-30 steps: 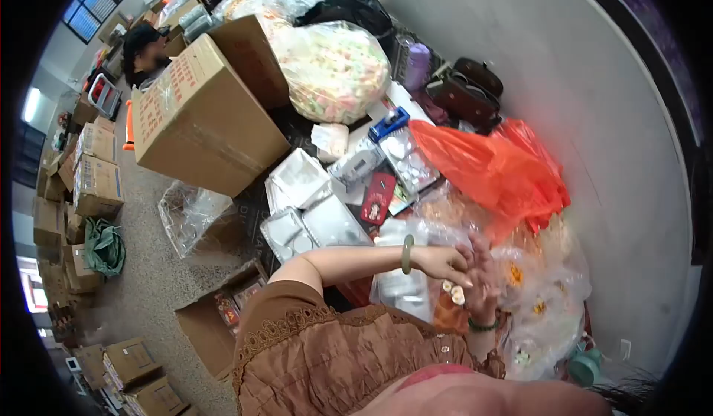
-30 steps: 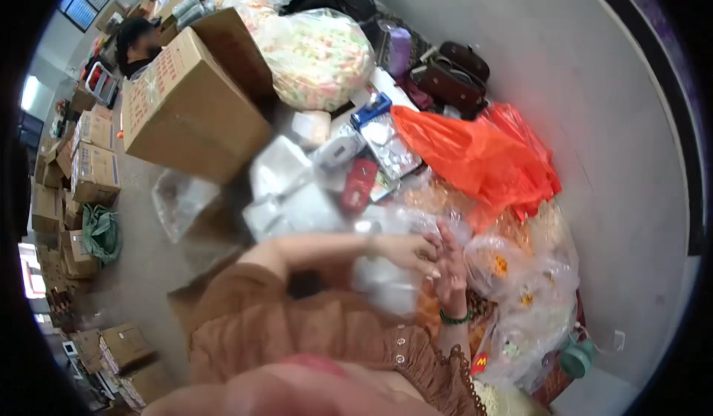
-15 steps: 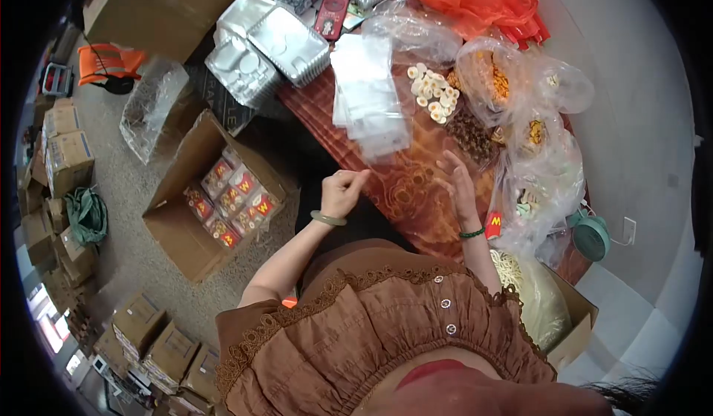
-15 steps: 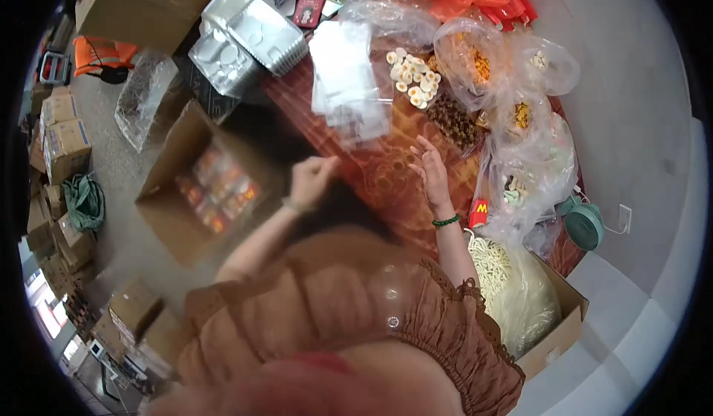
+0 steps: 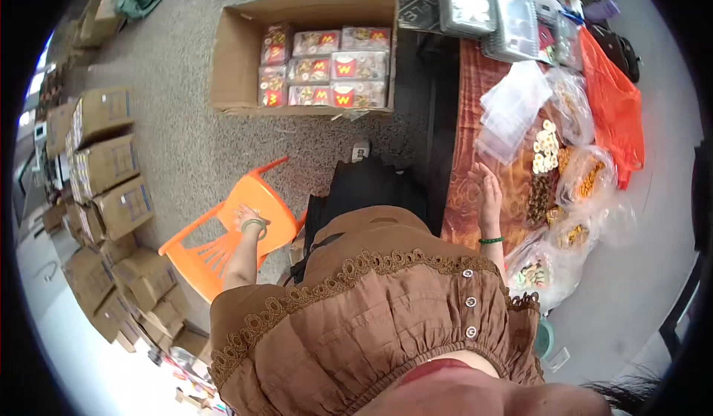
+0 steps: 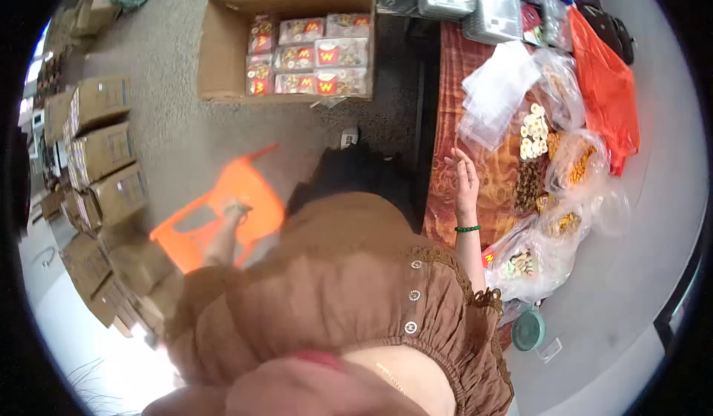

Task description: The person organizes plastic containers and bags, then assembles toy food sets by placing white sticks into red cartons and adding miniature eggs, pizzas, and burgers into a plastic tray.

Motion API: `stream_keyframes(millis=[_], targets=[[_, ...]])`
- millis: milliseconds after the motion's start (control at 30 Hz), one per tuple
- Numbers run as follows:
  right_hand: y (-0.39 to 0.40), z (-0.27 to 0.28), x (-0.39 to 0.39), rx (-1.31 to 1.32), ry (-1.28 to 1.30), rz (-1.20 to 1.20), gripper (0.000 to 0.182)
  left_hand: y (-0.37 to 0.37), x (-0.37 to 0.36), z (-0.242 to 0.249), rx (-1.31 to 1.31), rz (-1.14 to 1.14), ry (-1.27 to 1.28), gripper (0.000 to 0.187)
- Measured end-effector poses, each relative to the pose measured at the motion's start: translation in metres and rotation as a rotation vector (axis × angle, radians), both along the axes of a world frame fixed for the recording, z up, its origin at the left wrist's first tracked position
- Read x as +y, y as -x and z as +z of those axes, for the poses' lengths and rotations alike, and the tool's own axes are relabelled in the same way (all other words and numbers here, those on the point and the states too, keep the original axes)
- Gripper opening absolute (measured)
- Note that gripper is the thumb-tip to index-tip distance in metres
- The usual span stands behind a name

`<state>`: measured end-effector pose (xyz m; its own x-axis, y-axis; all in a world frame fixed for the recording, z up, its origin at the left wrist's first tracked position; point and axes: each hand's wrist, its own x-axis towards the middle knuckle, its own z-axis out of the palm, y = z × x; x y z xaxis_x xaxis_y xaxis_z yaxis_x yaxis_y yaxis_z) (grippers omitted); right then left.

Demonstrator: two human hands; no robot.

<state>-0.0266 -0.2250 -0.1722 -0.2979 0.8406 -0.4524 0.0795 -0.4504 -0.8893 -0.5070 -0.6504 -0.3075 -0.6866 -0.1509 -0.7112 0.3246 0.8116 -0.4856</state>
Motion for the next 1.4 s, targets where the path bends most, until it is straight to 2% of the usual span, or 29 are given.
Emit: stream_keyframes(millis=[67,133,167,333,400,433,467,500,533,567,600,633,700,733,767,800,967,1067,1200,1233,1333,1367,1400], targets=[[0.033,-0.001,0.006,-0.034,-0.036,0.088,0.038,0.007,-0.035,0.001,-0.041,0.224,0.103,0.127],[0.056,-0.015,0.014,-0.079,-0.069,0.172,0.038,0.001,-0.051,-0.009,-0.055,0.266,0.128,0.118],[0.065,-0.021,0.016,-0.117,-0.098,0.214,0.039,-0.005,-0.055,-0.016,-0.056,0.213,0.123,0.113],[0.111,-0.039,0.02,-0.344,0.095,0.301,0.042,-0.008,-0.05,-0.08,-0.105,-0.074,0.065,0.09],[0.116,-0.052,0.018,-0.371,0.027,0.292,0.039,-0.005,-0.051,-0.122,-0.118,-0.224,0.039,0.082],[0.108,-0.072,0.018,-0.31,-0.071,0.249,0.037,-0.003,-0.061,-0.161,-0.105,-0.38,0.017,0.066],[0.094,-0.091,0.021,-0.389,-0.142,0.226,0.035,0.002,-0.058,-0.18,-0.11,-0.386,0.008,0.066],[0.085,-0.105,0.021,-0.471,-0.211,0.202,0.034,0.005,-0.052,-0.2,-0.155,-0.396,-0.021,0.058],[0.095,-0.092,0.019,-0.613,-0.257,0.215,0.035,0.006,-0.043,-0.216,-0.203,-0.405,-0.05,0.051],[0.088,-0.099,0.017,-0.79,-0.431,0.29,0.037,0.008,-0.038,-0.229,-0.218,-0.414,-0.058,0.051],[0.079,-0.106,0.016,-0.965,-0.604,0.371,0.04,0.013,-0.028,-0.226,-0.259,-0.549,0.003,0.052],[0.069,-0.112,0.015,-0.991,-0.643,0.479,0.047,0.015,-0.021,-0.231,-0.299,-0.685,0.065,0.053],[0.065,-0.121,0.011,-1.113,-0.678,0.644,0.053,0.018,-0.026,-0.266,-0.337,-0.751,0.051,0.053],[0.061,-0.129,0.007,-1.161,-0.649,0.69,0.058,0.022,-0.025,-0.268,-0.367,-0.723,0.024,0.053],[0.056,-0.136,0.004,-1.172,-0.633,0.693,0.058,0.027,-0.022,-0.266,-0.394,-0.693,-0.001,0.054],[0.052,-0.144,0.002,-1.219,-0.65,0.719,0.06,0.028,-0.018,-0.269,-0.401,-0.734,0.078,0.053],[0.04,-0.168,-0.006,-1.304,-0.666,0.769,0.068,0.033,-0.069,-0.327,-0.494,-0.726,0.07,0.053],[0.028,-0.183,-0.01,-1.339,-0.719,0.751,0.07,0.046,-0.106,-0.353,-0.598,-0.71,-0.054,0.053],[0.026,-0.196,-0.014,-1.377,-0.771,0.742,0.07,0.065,-0.15,-0.377,-0.874,-0.503,-0.785,0.053],[0.026,-0.196,-0.014,-1.377,-0.764,0.729,0.071,0.058,-0.153,-0.381,-0.823,-0.539,-0.76,0.052],[0.027,-0.198,-0.014,-1.35,-0.756,0.688,0.071,0.031,-0.118,-0.378,-0.824,-0.723,-0.201,0.044],[0.026,-0.196,-0.012,-1.324,-0.762,0.686,0.07,0.007,-0.089,-0.377,-0.895,-0.772,0.397,0.042],[0.026,-0.196,-0.012,-1.32,-0.756,0.681,0.071,-0.003,-0.07,-0.369,-0.973,-0.773,0.412,0.039]])
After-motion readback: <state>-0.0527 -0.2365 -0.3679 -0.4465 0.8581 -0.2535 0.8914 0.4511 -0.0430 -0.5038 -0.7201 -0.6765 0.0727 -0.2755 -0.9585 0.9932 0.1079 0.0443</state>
